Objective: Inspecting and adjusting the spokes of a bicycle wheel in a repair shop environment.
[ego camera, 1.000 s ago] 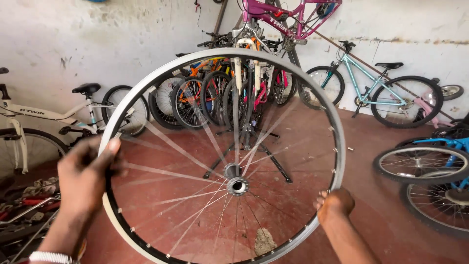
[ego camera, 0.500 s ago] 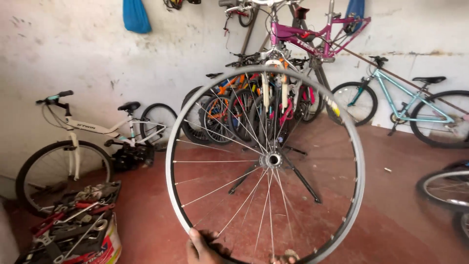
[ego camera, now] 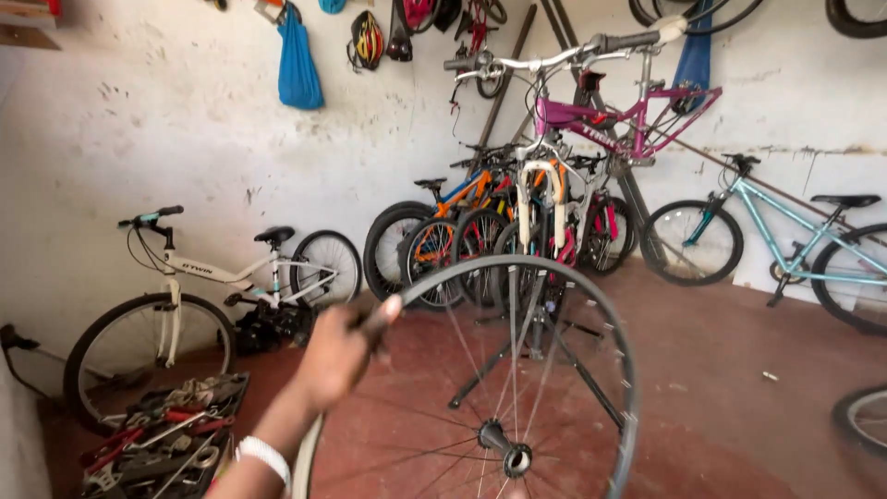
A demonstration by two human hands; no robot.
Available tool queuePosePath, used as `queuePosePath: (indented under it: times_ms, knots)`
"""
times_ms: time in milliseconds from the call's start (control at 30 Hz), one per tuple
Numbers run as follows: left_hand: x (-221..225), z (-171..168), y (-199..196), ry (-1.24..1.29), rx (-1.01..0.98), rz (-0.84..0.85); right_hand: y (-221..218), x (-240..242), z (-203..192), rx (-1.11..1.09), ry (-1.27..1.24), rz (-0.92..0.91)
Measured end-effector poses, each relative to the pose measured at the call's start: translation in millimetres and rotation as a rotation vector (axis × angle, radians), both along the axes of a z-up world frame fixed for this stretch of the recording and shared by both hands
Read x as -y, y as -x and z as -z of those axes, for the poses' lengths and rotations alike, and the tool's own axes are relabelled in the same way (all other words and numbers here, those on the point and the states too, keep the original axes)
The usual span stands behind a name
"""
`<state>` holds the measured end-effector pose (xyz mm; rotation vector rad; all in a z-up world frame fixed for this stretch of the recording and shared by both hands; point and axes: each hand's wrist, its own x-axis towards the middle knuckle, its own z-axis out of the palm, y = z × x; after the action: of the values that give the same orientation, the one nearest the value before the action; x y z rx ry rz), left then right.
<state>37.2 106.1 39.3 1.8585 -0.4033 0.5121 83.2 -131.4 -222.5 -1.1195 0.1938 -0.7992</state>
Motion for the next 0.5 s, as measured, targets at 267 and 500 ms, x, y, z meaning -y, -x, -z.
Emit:
queuePosePath:
  times_ms: [267,500]
  knots:
    - [42,-107,50,-0.483,-0.043,0.286,140,-64,-245,0.258,0.6,0.279]
    - [74,-137,66,-0.708,-0.005,0.427,151,-64,-278,-0.089,0.61,0.286]
